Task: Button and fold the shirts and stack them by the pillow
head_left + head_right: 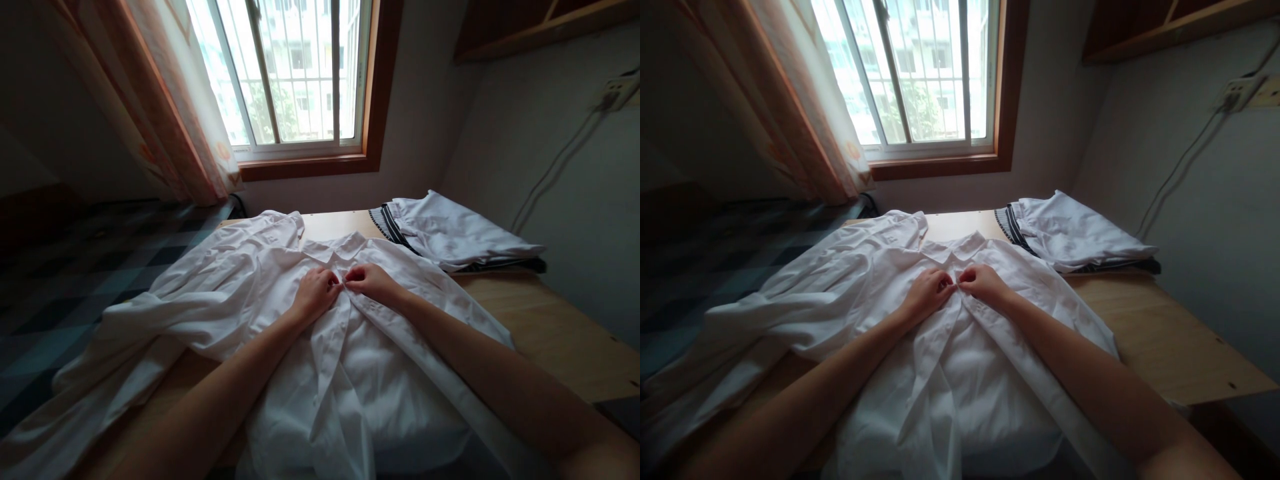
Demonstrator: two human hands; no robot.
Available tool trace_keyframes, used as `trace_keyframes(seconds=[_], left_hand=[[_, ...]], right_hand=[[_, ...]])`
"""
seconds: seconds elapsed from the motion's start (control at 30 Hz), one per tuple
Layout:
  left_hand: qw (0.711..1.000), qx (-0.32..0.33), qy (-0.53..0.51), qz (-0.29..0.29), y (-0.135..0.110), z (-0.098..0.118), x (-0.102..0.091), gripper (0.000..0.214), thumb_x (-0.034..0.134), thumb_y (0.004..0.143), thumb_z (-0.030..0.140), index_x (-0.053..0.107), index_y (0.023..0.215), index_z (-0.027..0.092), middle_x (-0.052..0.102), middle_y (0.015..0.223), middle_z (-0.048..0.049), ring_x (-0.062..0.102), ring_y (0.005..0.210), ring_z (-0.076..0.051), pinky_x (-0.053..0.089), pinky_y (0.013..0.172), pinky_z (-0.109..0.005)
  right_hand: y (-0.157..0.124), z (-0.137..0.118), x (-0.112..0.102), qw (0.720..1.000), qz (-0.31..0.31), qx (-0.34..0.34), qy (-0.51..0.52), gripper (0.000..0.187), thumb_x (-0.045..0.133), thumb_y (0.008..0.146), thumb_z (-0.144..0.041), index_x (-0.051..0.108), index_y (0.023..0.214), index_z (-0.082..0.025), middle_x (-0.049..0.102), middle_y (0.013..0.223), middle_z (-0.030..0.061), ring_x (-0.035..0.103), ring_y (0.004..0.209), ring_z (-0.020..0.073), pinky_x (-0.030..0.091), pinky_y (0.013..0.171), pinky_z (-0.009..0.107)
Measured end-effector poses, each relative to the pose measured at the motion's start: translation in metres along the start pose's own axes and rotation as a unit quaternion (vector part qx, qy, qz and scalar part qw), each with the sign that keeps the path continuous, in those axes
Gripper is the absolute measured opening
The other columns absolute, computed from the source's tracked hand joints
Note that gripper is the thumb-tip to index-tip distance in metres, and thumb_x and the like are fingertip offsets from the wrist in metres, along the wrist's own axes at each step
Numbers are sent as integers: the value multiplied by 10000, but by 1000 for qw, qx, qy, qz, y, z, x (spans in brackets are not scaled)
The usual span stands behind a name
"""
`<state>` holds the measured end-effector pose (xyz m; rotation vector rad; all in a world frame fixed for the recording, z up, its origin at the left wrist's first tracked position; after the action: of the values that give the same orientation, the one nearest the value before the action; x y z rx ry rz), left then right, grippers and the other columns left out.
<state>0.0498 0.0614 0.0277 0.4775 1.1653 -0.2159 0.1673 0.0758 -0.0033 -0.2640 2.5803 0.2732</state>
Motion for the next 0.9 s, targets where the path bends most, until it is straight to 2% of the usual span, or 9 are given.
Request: trace_keyframes(seconds=[0.23, 0.47, 0.63, 0.9], left_hand=[[1000, -7, -19, 0, 1, -1, -2, 117, 688, 856, 286, 737, 843, 180, 685, 889, -58, 614, 858, -205, 464, 834, -321], [997, -32, -76, 12, 4, -13, 0, 162, 675, 839, 315, 775, 798, 194, 674, 837, -46, 603, 821, -190, 460, 828, -318], [992, -45, -121, 3, 6, -21, 3, 191, 660, 822, 308, 784, 737, 190, 683, 832, -41, 597, 784, -168, 461, 765, -281], [986, -31, -164, -10, 5, -18, 1, 259, 626, 835, 321, 761, 671, 174, 698, 744, -34, 604, 761, -168, 446, 711, -262]], right_hand=[[-2, -8, -1, 999, 3, -22, -33, 160, 623, 722, -187, 760, 782, -130, 734, 757, 53, 631, 711, 171, 443, 644, 241], [-7, -24, -5, 995, 33, -57, -78, 156, 604, 760, -143, 759, 773, -146, 736, 779, 47, 620, 704, 153, 437, 663, 235], [-9, -27, -4, 995, 20, -56, -84, 153, 609, 752, -122, 759, 775, -142, 726, 764, 39, 601, 685, 142, 419, 647, 228], [-12, -27, -3, 997, -7, -39, -61, 154, 611, 748, -131, 748, 817, -127, 661, 651, -5, 547, 612, 117, 381, 596, 218]])
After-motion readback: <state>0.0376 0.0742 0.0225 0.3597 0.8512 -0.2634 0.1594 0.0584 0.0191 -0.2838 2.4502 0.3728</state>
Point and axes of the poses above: each hand's wrist, its own y-axis towards the middle knuckle, its own x-axis out of the palm, z = x × y, the point moved 10 cm from there along y, towards the middle knuckle
